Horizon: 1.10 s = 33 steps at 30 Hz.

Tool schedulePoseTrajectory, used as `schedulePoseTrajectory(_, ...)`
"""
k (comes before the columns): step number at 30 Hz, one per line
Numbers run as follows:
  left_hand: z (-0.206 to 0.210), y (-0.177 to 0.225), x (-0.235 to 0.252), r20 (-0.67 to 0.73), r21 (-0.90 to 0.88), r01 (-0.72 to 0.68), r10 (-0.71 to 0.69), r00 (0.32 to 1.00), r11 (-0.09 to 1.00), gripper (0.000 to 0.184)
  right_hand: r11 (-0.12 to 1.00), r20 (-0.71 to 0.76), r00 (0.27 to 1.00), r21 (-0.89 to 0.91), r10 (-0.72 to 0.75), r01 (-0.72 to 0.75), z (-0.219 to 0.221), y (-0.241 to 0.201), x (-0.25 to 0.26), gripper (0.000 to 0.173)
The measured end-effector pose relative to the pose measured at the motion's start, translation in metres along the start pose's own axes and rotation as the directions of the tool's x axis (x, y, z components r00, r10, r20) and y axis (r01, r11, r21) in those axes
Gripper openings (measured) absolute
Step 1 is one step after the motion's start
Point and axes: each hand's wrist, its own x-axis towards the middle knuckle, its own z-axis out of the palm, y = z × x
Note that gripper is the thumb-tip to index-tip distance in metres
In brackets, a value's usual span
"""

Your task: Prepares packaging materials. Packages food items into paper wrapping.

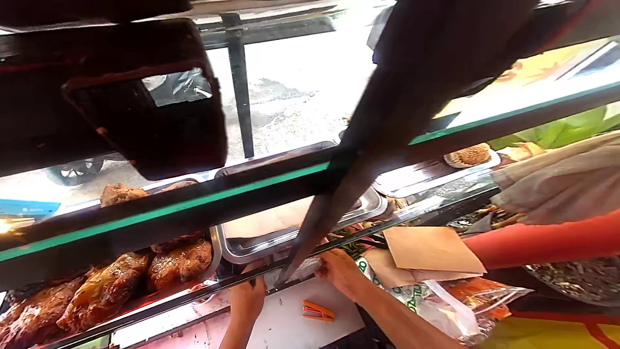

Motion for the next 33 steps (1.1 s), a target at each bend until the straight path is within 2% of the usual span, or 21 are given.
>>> schedulePoseTrajectory(3,-0.006,0.02,-0.037,-0.01,-0.201,-0.241,0.244,0.97,0.949,0.021,0.968,-0.156,0.974,-0.217,-0.163,0.127,-0.022,-0.007,-0.018,0.017)
schedulePoseTrajectory(5,0.003,0.041,-0.063,0.03,-0.311,-0.321,0.347,0.938,0.895,0.018,0.929,-0.118,0.969,-0.331,-0.218,0.169,-0.032,-0.01,-0.034,0.018)
schedulePoseTrajectory(6,0.012,0.054,-0.074,0.046,-0.356,-0.314,0.352,0.935,0.88,0.019,0.915,-0.074,0.974,-0.365,-0.214,0.173,-0.036,-0.012,-0.043,0.018)
schedulePoseTrajectory(7,0.022,0.067,-0.081,0.074,-0.383,-0.279,0.33,0.941,0.881,0.027,0.909,-0.027,0.979,-0.379,-0.2,0.175,-0.038,-0.012,-0.052,0.018)
schedulePoseTrajectory(10,0.056,0.092,-0.081,0.262,-0.442,-0.093,0.228,0.938,0.892,0.084,0.921,0.048,0.983,-0.345,-0.174,0.18,-0.04,-0.01,-0.071,0.018)
schedulePoseTrajectory(11,0.068,0.094,-0.076,0.34,-0.464,-0.041,0.221,0.914,0.885,0.094,0.922,0.051,0.983,-0.34,-0.178,0.184,-0.042,-0.008,-0.074,0.018)
schedulePoseTrajectory(12,0.079,0.095,-0.07,0.412,-0.489,0.006,0.225,0.883,0.873,0.094,0.923,0.049,0.982,-0.335,-0.183,0.189,-0.046,-0.005,-0.077,0.018)
schedulePoseTrajectory(13,0.088,0.093,-0.066,0.476,-0.503,0.065,0.214,0.853,0.862,0.083,0.923,0.045,0.98,-0.33,-0.196,0.2,-0.051,-0.002,-0.08,0.018)
schedulePoseTrajectory(15,0.099,0.087,-0.065,0.566,-0.523,0.189,0.173,0.806,0.831,0.038,0.922,0.019,0.975,-0.322,-0.22,0.214,-0.063,0.003,-0.084,0.02)
schedulePoseTrajectory(16,0.1,0.084,-0.067,0.598,-0.525,0.207,0.186,0.779,0.825,0.023,0.923,-0.003,0.973,-0.318,-0.231,0.218,-0.071,0.005,-0.086,0.02)
schedulePoseTrajectory(17,0.099,0.083,-0.069,0.61,-0.538,0.2,0.214,0.763,0.819,0.019,0.919,-0.026,0.97,-0.325,-0.244,0.222,-0.078,0.005,-0.09,0.02)
schedulePoseTrajectory(19,0.093,0.083,-0.075,0.592,-0.595,0.204,0.252,0.766,0.777,0.025,0.906,-0.057,0.967,-0.367,-0.248,0.211,-0.093,0.003,-0.1,0.019)
schedulePoseTrajectory(21,0.082,0.077,-0.08,0.554,-0.622,0.249,0.192,0.81,0.742,0.036,0.902,-0.091,0.962,-0.38,-0.256,0.204,-0.102,0.0,-0.11,0.017)
schedulePoseTrajectory(23,0.07,0.066,-0.084,0.507,-0.61,0.338,0.026,0.861,0.717,0.045,0.894,-0.155,0.937,-0.382,-0.314,0.237,-0.106,-0.001,-0.114,0.016)
schedulePoseTrajectory(25,0.06,0.053,-0.091,0.422,-0.534,0.397,-0.172,0.89,0.746,0.04,0.865,-0.175,0.906,-0.409,-0.386,0.29,-0.101,-0.003,-0.105,0.018)
schedulePoseTrajectory(28,0.047,0.03,-0.113,0.294,-0.376,0.393,-0.294,0.91,0.839,0.026,0.741,-0.016,0.899,-0.572,-0.438,0.351,-0.07,-0.01,-0.071,0.023)
schedulePoseTrajectory(31,0.035,0.031,-0.141,0.22,-0.417,0.432,-0.372,0.902,0.8,0.03,0.484,0.224,0.851,-0.741,-0.475,0.466,-0.018,-0.014,-0.026,0.024)
schedulePoseTrajectory(33,0.024,0.027,-0.157,0.183,-0.464,0.432,-0.393,0.901,0.773,0.027,0.388,0.32,0.856,-0.788,-0.406,0.479,0.019,-0.01,0.002,0.025)
